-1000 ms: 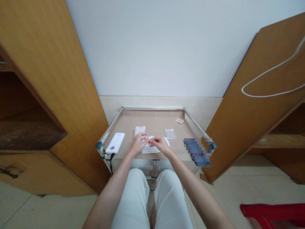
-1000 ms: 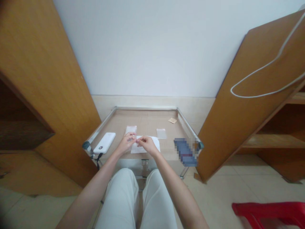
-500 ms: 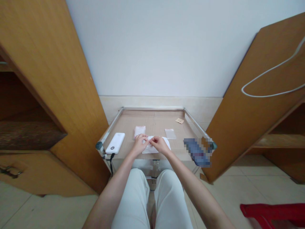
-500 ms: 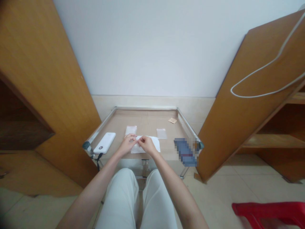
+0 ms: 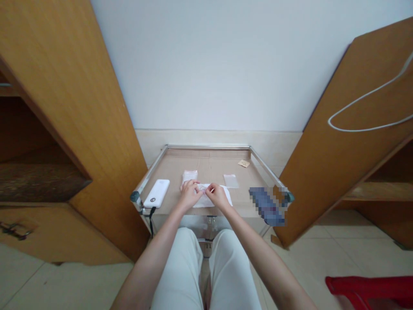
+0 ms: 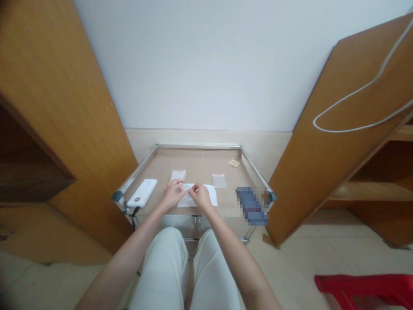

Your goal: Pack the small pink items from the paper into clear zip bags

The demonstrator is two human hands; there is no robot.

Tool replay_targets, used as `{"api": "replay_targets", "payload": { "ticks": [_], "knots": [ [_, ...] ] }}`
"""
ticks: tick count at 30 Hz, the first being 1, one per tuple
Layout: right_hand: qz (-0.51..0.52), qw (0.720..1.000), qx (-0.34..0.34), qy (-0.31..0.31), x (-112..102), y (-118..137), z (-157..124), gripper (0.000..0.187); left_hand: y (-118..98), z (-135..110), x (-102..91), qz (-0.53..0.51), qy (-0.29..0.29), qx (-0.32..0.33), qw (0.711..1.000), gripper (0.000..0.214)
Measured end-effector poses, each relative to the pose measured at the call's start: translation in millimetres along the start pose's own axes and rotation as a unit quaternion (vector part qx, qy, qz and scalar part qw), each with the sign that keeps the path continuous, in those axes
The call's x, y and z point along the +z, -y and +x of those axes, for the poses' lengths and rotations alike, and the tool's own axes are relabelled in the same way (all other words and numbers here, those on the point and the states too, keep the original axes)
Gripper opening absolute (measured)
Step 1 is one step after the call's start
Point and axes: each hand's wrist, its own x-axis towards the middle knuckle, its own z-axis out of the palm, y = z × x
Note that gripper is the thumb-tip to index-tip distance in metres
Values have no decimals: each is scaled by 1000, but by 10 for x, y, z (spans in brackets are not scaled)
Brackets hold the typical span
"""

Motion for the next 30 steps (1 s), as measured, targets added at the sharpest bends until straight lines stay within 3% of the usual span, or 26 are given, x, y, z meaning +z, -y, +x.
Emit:
{"api": "replay_targets", "payload": {
  "ticks": [5, 8, 14, 20, 26, 30],
  "knots": [
    [28, 988, -144, 41, -17, 22, -40, 12, -34, -7, -20, 3, 8, -4, 1000, 15],
    [25, 980, -184, 73, -32, 20, -35, 16, -18, -5, -18, 1, 14, -2, 1000, 16],
    [13, 973, -203, 112, -51, -24, 10, 13, 17, -18, -19, 8, 31, 4, 999, 16],
    [-21, 980, -172, 99, -58, 40, 3, 8, -16, -34, 0, 13, 42, 22, 999, 17],
    [-14, 978, -173, 119, -60, 19, -4, 21, 26, -46, -60, -3, 66, 32, 997, 9],
    [-10, 978, -163, 126, -81, -12, 8, 26, 98, -73, -170, 11, 145, 71, 987, 56]
  ]
}}
